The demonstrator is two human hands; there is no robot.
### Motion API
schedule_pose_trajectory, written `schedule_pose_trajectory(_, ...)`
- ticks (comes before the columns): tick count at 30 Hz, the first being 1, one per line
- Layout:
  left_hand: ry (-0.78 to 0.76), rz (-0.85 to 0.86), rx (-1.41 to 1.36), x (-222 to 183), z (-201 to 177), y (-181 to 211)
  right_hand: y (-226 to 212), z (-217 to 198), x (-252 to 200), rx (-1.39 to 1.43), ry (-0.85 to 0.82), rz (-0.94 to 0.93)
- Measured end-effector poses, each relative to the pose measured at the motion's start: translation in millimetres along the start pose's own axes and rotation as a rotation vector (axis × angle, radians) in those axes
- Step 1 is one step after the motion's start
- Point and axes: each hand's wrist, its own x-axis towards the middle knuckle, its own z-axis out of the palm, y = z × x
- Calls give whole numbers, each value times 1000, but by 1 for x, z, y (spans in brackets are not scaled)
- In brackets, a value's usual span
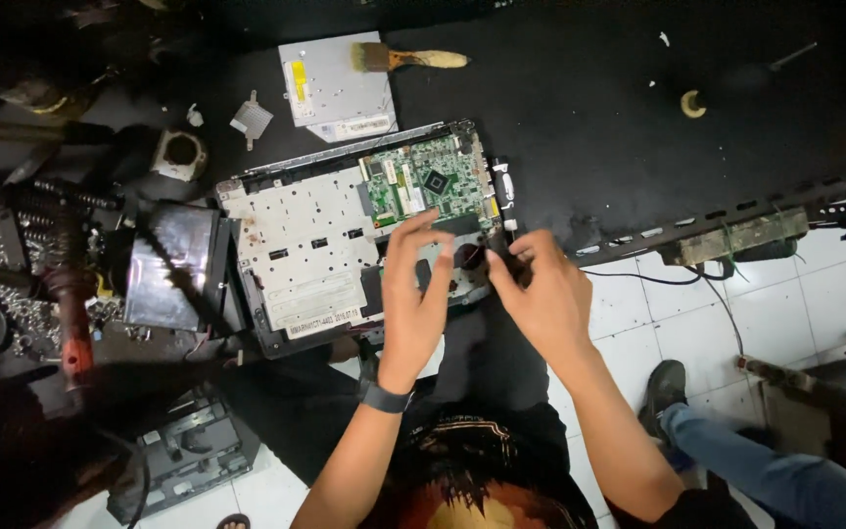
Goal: Cleaning internal laptop components with a brush and using a screwdriver to handle screws on the chassis.
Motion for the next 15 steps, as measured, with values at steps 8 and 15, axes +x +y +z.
schedule_pose_trajectory(8, 260, -32, 246, -57, -88, 9, -4, -28, -19, 476, 85, -49)
schedule_pose_trajectory(15, 29, 110, 568, -90, -139, -6, -36, -46, -26, 693, 104, -328)
